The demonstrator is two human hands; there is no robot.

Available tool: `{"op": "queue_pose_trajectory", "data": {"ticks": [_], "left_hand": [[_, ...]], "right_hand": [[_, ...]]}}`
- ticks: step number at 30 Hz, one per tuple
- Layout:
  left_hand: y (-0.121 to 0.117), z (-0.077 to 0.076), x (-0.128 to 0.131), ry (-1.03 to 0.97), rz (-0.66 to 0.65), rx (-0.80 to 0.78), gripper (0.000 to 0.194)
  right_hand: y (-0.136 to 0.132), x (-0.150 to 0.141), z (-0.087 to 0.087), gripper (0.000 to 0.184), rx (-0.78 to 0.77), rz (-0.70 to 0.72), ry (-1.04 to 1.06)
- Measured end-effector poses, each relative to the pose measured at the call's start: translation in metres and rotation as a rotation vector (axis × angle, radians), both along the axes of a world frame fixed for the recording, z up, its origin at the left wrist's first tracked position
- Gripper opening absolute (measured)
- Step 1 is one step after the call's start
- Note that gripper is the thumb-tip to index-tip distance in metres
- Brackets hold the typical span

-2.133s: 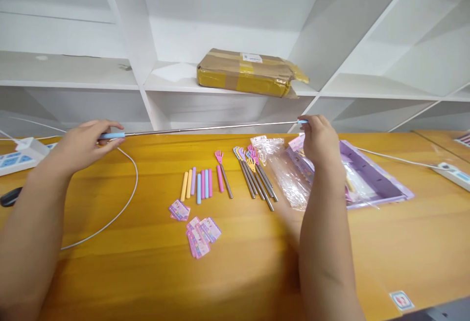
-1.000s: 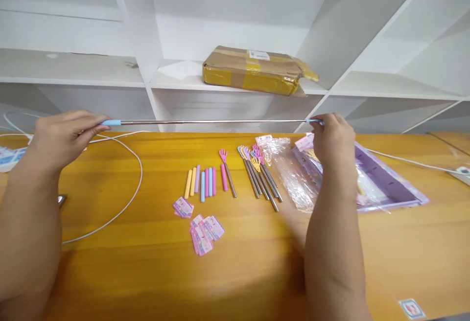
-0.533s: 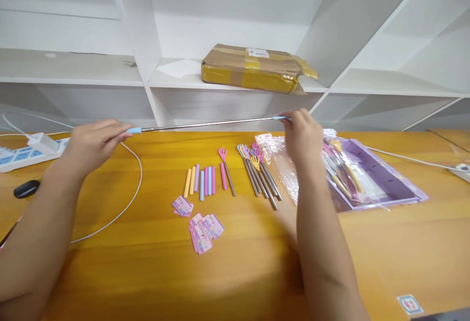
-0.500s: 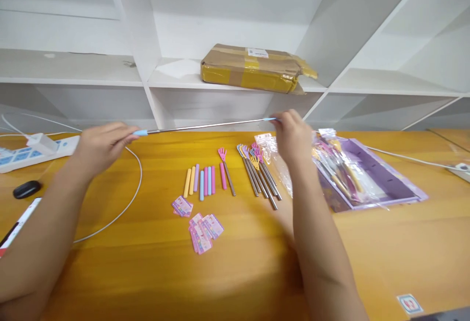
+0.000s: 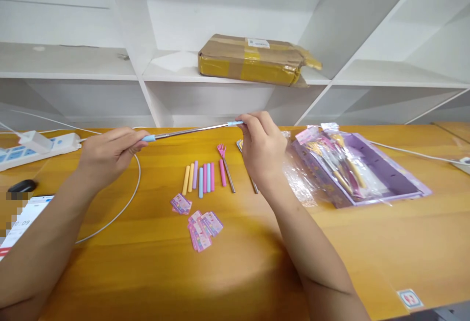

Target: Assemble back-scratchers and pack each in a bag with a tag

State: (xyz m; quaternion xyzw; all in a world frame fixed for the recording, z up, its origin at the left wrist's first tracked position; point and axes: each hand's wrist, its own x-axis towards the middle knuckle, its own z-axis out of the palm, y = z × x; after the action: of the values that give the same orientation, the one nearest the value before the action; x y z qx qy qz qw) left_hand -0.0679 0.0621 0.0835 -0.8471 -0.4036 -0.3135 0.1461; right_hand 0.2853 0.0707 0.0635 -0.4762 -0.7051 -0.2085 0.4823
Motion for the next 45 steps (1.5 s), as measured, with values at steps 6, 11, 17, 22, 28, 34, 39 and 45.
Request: {"op": "queue_pose_trajectory", "data": {"ticks": [6,11,17,22,28,34,39,45], "left_hand": [[-0.010,0.021,-0.011,-0.065,0.020,-0.146,0.031],[-0.020,0.025,-0.005,-0.070,-0.005,-0.159,0.028],[-0.026,0.003,0.024,-0.019,-0.162,-0.184,0.031],[-0.026,0.000,0.021,0.102,-0.134,-0.120,0.027],[-0.034,0.004,0.028,0.378,0.121,-0.216,0.025],[-0.035,0.007,0.031,0.392,0.206,-0.261,0.018],[-0.026,0.006,0.012,0.349,0.233,-0.193,0.024],[-0.008,0.006,-0.006,0.319,0.314,-0.163,0.024]], "right_hand": [[-0.026,-0.004,0.022,0.017,-0.058,-0.010,-0.124],[-0.035,-0.009,0.024,0.017,-0.063,0.040,-0.169],[-0.053,-0.043,0.002,0.025,-0.054,0.178,-0.348],[-0.049,-0.044,0.004,0.022,-0.097,0.199,-0.408],[-0.041,-0.038,0.012,0.020,-0.085,0.230,-0.450],[-0.040,-0.035,0.013,0.024,-0.066,0.312,-0.474],[-0.035,-0.031,0.011,0.025,-0.028,0.302,-0.460],[-0.020,-0.014,0.010,0.033,-0.024,0.200,-0.442]]}}
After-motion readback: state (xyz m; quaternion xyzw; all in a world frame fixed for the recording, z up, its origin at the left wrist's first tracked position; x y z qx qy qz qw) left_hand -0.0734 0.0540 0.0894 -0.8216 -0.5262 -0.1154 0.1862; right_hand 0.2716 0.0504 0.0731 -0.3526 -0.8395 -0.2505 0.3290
